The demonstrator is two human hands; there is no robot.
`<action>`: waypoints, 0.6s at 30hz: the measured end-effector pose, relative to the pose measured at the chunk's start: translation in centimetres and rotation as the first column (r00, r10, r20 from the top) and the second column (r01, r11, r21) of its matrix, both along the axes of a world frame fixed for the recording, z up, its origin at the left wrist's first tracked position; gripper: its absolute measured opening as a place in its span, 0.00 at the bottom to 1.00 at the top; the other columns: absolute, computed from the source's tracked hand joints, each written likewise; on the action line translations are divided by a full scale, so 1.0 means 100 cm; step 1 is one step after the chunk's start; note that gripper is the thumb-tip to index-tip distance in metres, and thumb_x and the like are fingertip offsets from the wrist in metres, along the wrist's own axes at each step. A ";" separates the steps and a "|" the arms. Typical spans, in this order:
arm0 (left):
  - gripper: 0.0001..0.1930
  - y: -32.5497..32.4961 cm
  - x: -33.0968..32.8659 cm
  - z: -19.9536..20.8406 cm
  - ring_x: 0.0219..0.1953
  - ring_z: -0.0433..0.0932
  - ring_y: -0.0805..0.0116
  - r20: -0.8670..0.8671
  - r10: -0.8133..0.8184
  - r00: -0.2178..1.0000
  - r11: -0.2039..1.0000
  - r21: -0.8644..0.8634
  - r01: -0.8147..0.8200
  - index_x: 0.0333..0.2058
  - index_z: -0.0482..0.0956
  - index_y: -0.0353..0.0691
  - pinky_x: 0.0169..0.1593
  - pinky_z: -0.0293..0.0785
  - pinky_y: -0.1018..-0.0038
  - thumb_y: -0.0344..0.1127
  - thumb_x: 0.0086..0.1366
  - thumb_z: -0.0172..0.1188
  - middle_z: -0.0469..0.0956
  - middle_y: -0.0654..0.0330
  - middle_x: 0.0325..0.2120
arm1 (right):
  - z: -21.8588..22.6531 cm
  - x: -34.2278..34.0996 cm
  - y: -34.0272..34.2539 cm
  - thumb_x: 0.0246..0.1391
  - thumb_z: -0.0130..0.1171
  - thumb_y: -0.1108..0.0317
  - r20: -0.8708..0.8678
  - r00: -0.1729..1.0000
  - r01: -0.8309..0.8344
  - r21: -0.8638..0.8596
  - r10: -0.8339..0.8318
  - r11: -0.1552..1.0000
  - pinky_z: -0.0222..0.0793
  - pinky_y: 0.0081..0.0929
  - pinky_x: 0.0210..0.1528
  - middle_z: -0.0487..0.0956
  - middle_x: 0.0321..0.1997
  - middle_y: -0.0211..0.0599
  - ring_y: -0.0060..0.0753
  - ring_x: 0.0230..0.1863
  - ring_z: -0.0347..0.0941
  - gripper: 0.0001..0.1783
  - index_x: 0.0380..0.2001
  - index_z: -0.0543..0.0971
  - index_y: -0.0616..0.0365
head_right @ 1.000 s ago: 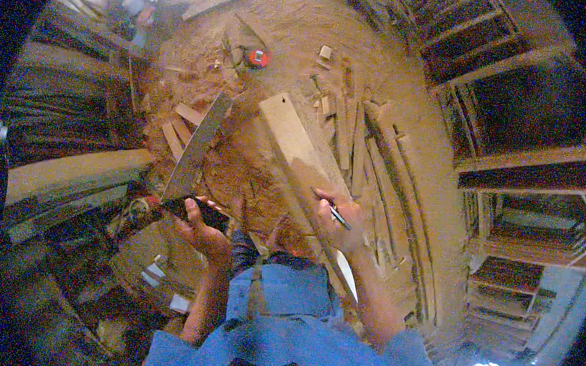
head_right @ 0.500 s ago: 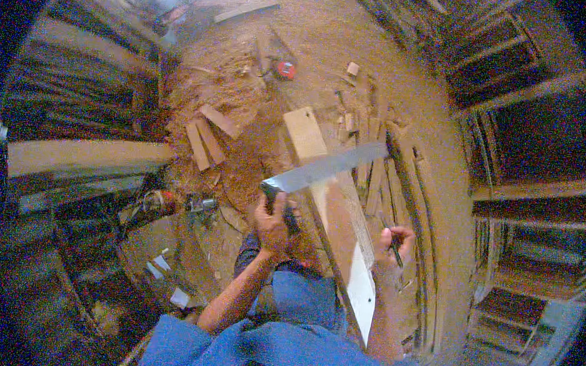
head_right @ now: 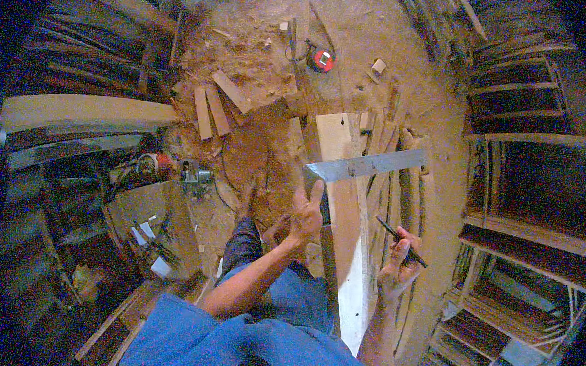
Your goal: The person measures and marks a wooden plank using a try square and pencil. They align the square on the plank, draw a line, and then reposition the square to mark additional lines on the wood.
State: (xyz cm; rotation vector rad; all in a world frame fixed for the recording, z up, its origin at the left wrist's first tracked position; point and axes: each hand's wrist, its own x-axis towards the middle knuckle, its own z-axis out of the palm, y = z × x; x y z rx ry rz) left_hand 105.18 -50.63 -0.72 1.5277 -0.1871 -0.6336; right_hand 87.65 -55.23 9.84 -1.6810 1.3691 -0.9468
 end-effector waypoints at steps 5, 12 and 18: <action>0.24 -0.001 0.005 0.010 0.35 0.76 0.54 -0.001 0.002 1.000 1.000 0.003 -0.002 0.42 0.73 0.30 0.43 0.71 0.60 0.51 0.76 0.51 0.78 0.49 0.30 | 0.004 0.020 -0.010 0.67 0.61 0.58 0.006 0.999 0.050 0.028 -0.051 0.998 0.66 0.21 0.41 0.75 0.35 0.27 0.21 0.35 0.69 0.12 0.42 0.78 0.55; 0.24 -0.002 0.011 0.010 0.34 0.75 0.58 -0.063 -0.019 0.998 0.999 -0.052 0.016 0.43 0.73 0.30 0.42 0.72 0.61 0.52 0.76 0.51 0.78 0.50 0.31 | -0.002 0.040 -0.020 0.67 0.61 0.59 0.071 0.997 -0.019 -0.049 0.023 0.999 0.68 0.22 0.39 0.76 0.36 0.30 0.23 0.33 0.70 0.11 0.41 0.74 0.53; 0.26 0.001 0.009 0.014 0.33 0.76 0.58 -0.094 -0.050 0.994 0.998 0.021 0.052 0.44 0.73 0.30 0.41 0.72 0.61 0.54 0.76 0.50 0.79 0.51 0.31 | 0.005 0.057 -0.027 0.70 0.56 0.54 0.051 0.998 -0.024 0.022 0.023 0.999 0.67 0.24 0.38 0.75 0.35 0.30 0.23 0.33 0.69 0.14 0.42 0.72 0.53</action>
